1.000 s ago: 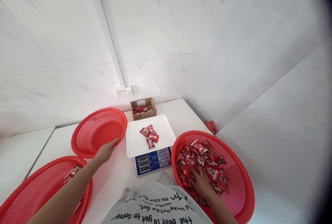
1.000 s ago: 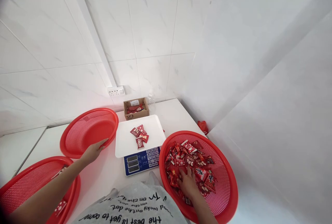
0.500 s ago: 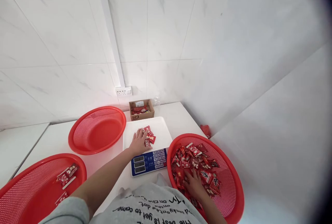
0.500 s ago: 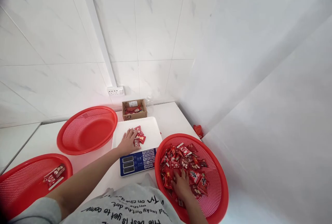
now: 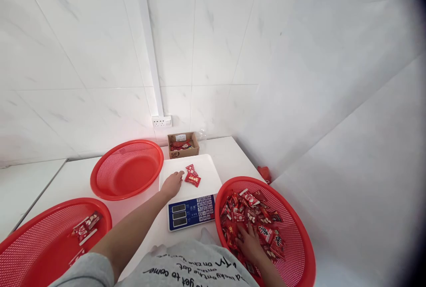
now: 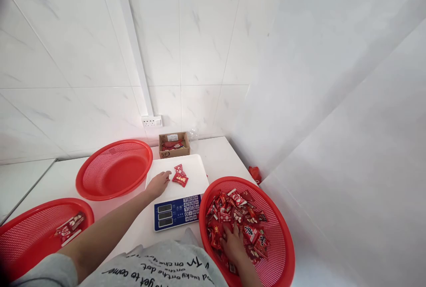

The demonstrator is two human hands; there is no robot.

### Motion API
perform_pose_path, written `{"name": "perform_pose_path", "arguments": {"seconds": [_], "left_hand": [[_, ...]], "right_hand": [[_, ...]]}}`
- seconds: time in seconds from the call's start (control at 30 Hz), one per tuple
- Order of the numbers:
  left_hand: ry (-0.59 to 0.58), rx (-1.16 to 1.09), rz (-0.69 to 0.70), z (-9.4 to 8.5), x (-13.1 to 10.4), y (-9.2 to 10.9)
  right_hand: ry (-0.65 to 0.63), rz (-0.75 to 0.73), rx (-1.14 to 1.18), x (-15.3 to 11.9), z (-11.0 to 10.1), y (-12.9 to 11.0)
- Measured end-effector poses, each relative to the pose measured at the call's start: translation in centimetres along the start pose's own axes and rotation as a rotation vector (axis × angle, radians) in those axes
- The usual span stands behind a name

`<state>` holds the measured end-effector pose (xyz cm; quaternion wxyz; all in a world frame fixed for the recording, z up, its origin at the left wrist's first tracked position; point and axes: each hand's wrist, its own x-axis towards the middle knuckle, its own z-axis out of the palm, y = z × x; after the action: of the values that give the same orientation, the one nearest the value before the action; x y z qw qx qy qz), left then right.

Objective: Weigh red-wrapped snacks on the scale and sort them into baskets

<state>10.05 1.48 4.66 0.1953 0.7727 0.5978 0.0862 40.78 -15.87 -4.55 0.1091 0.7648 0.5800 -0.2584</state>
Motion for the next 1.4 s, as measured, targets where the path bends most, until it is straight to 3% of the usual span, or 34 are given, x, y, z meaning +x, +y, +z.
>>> {"name": "perform_pose_path", "arguments": {"seconds": [0.17, 0.37, 0.5, 0.67, 0.77, 0.87, 1.0, 1.1, 1.23, 1.4], "left_hand": [[0.141, -0.092, -0.107, -1.5, -0.5, -1.5], [0.333, -0.096, -0.321, -5.6, -2.3, -5.6], [0.353, -0.088, -0.462, -7.3, -3.9, -8.7], [0.344, -0.034, -0.517, -7.1, -4.5, -10.4], [0.335, 0.026, -0.445, -5.8, -3.6, -9.3], [0.269, 0.063, -0.250, -3.5, -2.2, -6.8], [0.069, 0.109, 0.071, -0.5, -0.6, -2.4], [-0.071, 0.180, 0.224, 0.6, 0.7, 0.5], [-0.135, 0.209, 0.305, 0.6, 2.7, 2.6], [-0.188, 0.235, 0.273, 0.1, 3.6, 2.9]], "right_hand": [[-0.017, 0.022, 0.006, -0.2, -0.3, -0.1], [0.002, 0.028, -0.023, -0.3, -0.3, -0.2], [-0.013, 0.043, -0.040, -0.4, -0.4, -0.2], [-0.024, 0.042, -0.030, -0.7, -0.8, -0.4], [-0.017, 0.027, -0.013, -0.6, -0.7, -0.4], [-0.005, 0.005, -0.002, -0.5, -0.6, -0.3], [0.000, 0.021, 0.039, -0.5, -0.6, -0.4], [-0.005, 0.017, 0.058, -0.6, -0.7, -0.4], [-0.003, 0.031, 0.063, -0.4, -0.5, -0.2], [0.013, 0.024, 0.075, 0.0, 0.2, 0.1]]}}
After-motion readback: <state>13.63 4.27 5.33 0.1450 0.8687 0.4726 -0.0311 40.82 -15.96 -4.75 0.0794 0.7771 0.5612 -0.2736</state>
